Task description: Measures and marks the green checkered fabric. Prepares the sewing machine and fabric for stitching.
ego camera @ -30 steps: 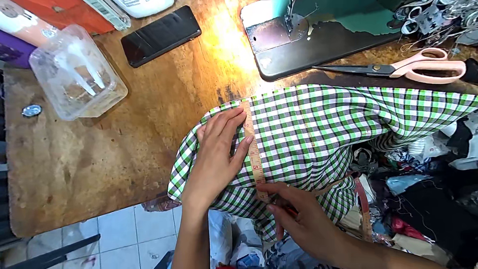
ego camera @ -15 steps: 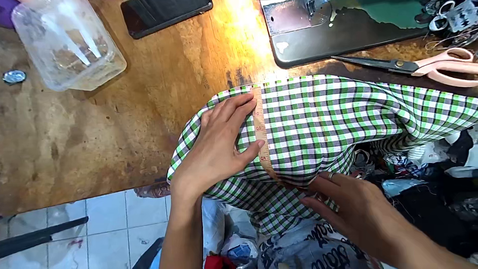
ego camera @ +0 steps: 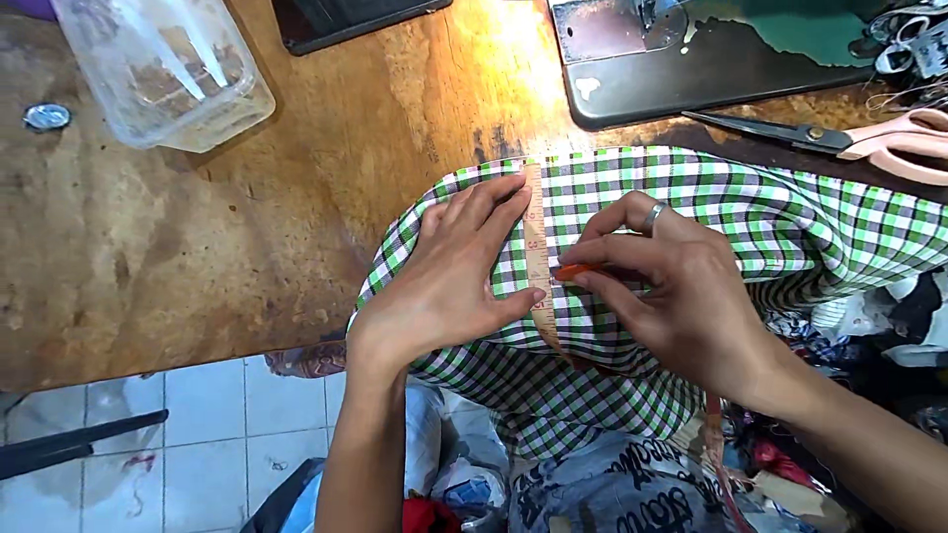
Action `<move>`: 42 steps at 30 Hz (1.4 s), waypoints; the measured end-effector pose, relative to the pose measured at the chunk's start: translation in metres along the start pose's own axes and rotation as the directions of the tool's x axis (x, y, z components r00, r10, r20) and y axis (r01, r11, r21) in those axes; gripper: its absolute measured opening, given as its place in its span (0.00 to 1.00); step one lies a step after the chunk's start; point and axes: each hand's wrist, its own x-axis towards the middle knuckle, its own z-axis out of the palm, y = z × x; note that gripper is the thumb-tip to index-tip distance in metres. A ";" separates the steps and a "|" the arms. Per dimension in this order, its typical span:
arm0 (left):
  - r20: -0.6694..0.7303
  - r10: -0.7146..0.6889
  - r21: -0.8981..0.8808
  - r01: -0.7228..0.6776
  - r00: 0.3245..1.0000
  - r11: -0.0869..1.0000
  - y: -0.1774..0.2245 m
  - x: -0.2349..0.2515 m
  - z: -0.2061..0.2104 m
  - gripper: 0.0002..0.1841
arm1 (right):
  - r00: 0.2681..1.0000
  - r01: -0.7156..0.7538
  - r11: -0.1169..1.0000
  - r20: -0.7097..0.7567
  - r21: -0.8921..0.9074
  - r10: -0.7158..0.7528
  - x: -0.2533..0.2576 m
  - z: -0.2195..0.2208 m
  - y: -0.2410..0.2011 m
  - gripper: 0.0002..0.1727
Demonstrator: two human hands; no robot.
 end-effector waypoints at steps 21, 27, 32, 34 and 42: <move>-0.004 0.005 -0.026 -0.005 1.000 1.000 -0.002 -0.001 0.002 0.47 | 0.998 0.054 0.996 0.043 -0.066 -0.052 -0.002 0.017 0.006 0.09; 0.010 0.007 -0.052 -0.006 1.000 0.999 -0.003 -0.001 0.001 0.47 | 0.997 0.071 0.994 0.026 -0.082 -0.070 -0.002 0.019 0.006 0.10; 0.017 0.007 -0.050 -0.006 1.000 0.999 -0.003 -0.001 0.001 0.47 | 0.987 0.155 0.971 0.056 -0.183 -0.148 -0.001 0.021 0.004 0.12; 0.016 0.010 -0.050 -0.009 1.000 0.999 -0.004 -0.001 0.001 0.47 | 0.983 0.179 0.961 0.088 -0.211 -0.164 -0.001 0.019 0.002 0.13; 0.010 0.028 -0.066 -0.027 1.000 0.997 -0.004 -0.002 -0.001 0.48 | 0.993 0.116 0.973 0.054 -0.197 -0.107 -0.009 -0.019 -0.007 0.11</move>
